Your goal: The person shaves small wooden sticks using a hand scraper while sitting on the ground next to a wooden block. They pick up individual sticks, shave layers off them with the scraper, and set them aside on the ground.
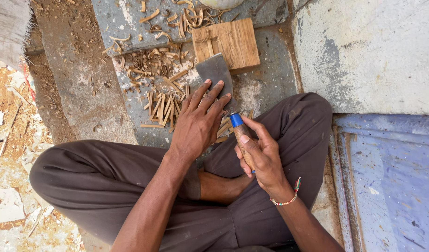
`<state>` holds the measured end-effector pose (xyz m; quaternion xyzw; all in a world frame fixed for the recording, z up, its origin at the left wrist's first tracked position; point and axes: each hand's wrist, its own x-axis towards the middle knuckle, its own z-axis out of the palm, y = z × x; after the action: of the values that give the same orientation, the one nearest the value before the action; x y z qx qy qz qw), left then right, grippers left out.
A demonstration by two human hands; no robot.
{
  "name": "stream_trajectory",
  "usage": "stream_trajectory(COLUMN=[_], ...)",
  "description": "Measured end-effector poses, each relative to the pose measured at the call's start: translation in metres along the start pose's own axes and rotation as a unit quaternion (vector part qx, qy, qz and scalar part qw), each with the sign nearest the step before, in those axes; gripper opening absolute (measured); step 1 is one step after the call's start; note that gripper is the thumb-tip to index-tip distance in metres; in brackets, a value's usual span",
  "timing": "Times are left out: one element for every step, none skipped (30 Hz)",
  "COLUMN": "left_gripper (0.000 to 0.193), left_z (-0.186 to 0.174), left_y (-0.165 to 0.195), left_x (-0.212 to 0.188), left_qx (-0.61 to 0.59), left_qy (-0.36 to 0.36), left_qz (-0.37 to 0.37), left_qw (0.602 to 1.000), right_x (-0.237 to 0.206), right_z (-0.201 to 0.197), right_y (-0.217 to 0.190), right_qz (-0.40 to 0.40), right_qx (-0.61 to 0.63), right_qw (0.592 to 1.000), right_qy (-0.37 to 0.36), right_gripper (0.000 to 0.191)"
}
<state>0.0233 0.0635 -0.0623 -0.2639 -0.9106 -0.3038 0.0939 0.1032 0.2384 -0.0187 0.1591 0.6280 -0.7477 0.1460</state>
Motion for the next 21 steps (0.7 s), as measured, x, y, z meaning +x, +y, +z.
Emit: stream_trajectory(left_gripper=[0.038, 0.038, 0.039, 0.039, 0.039, 0.040, 0.040, 0.040, 0.041, 0.041, 0.041, 0.040, 0.041, 0.041, 0.041, 0.042, 0.044, 0.045, 0.044, 0.043, 0.042], left_z=[-0.001, -0.002, -0.004, -0.005, -0.006, -0.006, -0.006, -0.006, -0.006, -0.006, -0.006, -0.005, -0.005, -0.005, -0.004, -0.004, -0.003, -0.003, -0.002, -0.001, 0.000], left_y=[0.002, 0.003, 0.006, 0.009, 0.009, 0.008, 0.007, 0.007, 0.007, 0.008, 0.008, 0.008, 0.008, 0.008, 0.008, 0.007, 0.007, 0.005, 0.005, 0.004, 0.004], left_x=[-0.002, -0.004, -0.008, -0.013, -0.014, -0.012, -0.011, -0.010, -0.009, -0.008, -0.008, -0.007, -0.007, -0.007, -0.007, -0.008, -0.008, -0.008, -0.008, -0.009, -0.009], left_qx=[0.000, -0.001, -0.002, -0.011, -0.015, -0.014, -0.008, -0.006, -0.007, -0.006, -0.004, -0.002, -0.001, 0.000, 0.001, 0.002, 0.004, 0.008, 0.008, 0.007, 0.006], left_qy=[-0.007, -0.015, -0.026, -0.035, -0.038, -0.033, -0.028, -0.025, -0.025, -0.026, -0.027, -0.028, -0.027, -0.027, -0.028, -0.032, -0.033, -0.033, -0.031, -0.031, -0.032], left_qz=[0.004, 0.005, 0.003, 0.001, 0.006, 0.014, 0.012, 0.010, 0.009, 0.006, 0.003, 0.000, 0.002, 0.001, 0.000, -0.001, -0.001, -0.001, -0.002, -0.003, -0.004], left_qw=[1.000, 1.000, 1.000, 0.999, 0.999, 0.999, 1.000, 1.000, 1.000, 1.000, 1.000, 1.000, 1.000, 1.000, 1.000, 0.999, 0.999, 0.999, 0.999, 0.999, 0.999], right_x=[-0.004, -0.008, -0.011, -0.013, -0.014, -0.013, -0.013, -0.012, -0.010, -0.009, -0.008, -0.007, -0.007, -0.007, -0.007, -0.007, -0.006, -0.006, -0.006, -0.005, -0.005], right_z=[-0.001, -0.002, -0.002, -0.003, -0.002, -0.002, -0.002, -0.002, -0.002, -0.002, -0.002, -0.002, -0.002, -0.002, -0.001, -0.001, -0.001, -0.002, -0.002, -0.002, -0.002], right_y=[0.000, 0.001, 0.002, 0.003, 0.003, 0.004, 0.004, 0.004, 0.004, 0.003, 0.002, 0.001, 0.000, 0.000, 0.000, 0.000, 0.000, 0.000, 0.001, 0.001, 0.002], right_qz=[0.001, 0.006, 0.014, 0.021, 0.018, 0.022, 0.023, 0.028, 0.027, 0.026, 0.025, 0.025, 0.029, 0.035, 0.040, 0.044, 0.047, 0.049, 0.052, 0.056, 0.055], right_qx=[0.005, 0.009, 0.005, 0.003, 0.001, 0.006, 0.010, 0.013, 0.013, 0.013, 0.012, 0.015, 0.018, 0.023, 0.027, 0.032, 0.036, 0.037, 0.037, 0.038, 0.037], right_qw=[1.000, 1.000, 1.000, 1.000, 1.000, 1.000, 1.000, 1.000, 1.000, 1.000, 1.000, 1.000, 0.999, 0.999, 0.999, 0.998, 0.998, 0.998, 0.998, 0.998, 0.998], right_qy=[0.001, -0.001, 0.001, 0.002, 0.001, 0.001, 0.001, 0.003, 0.004, 0.007, 0.009, 0.009, 0.009, 0.008, 0.007, 0.007, 0.007, 0.006, 0.006, 0.006, 0.005], right_gripper=[0.058, 0.058, 0.058, 0.058, 0.058, 0.058, 0.058, 0.058, 0.058, 0.057, 0.057, 0.057, 0.057, 0.057, 0.057, 0.057, 0.057, 0.057, 0.057, 0.057, 0.057])
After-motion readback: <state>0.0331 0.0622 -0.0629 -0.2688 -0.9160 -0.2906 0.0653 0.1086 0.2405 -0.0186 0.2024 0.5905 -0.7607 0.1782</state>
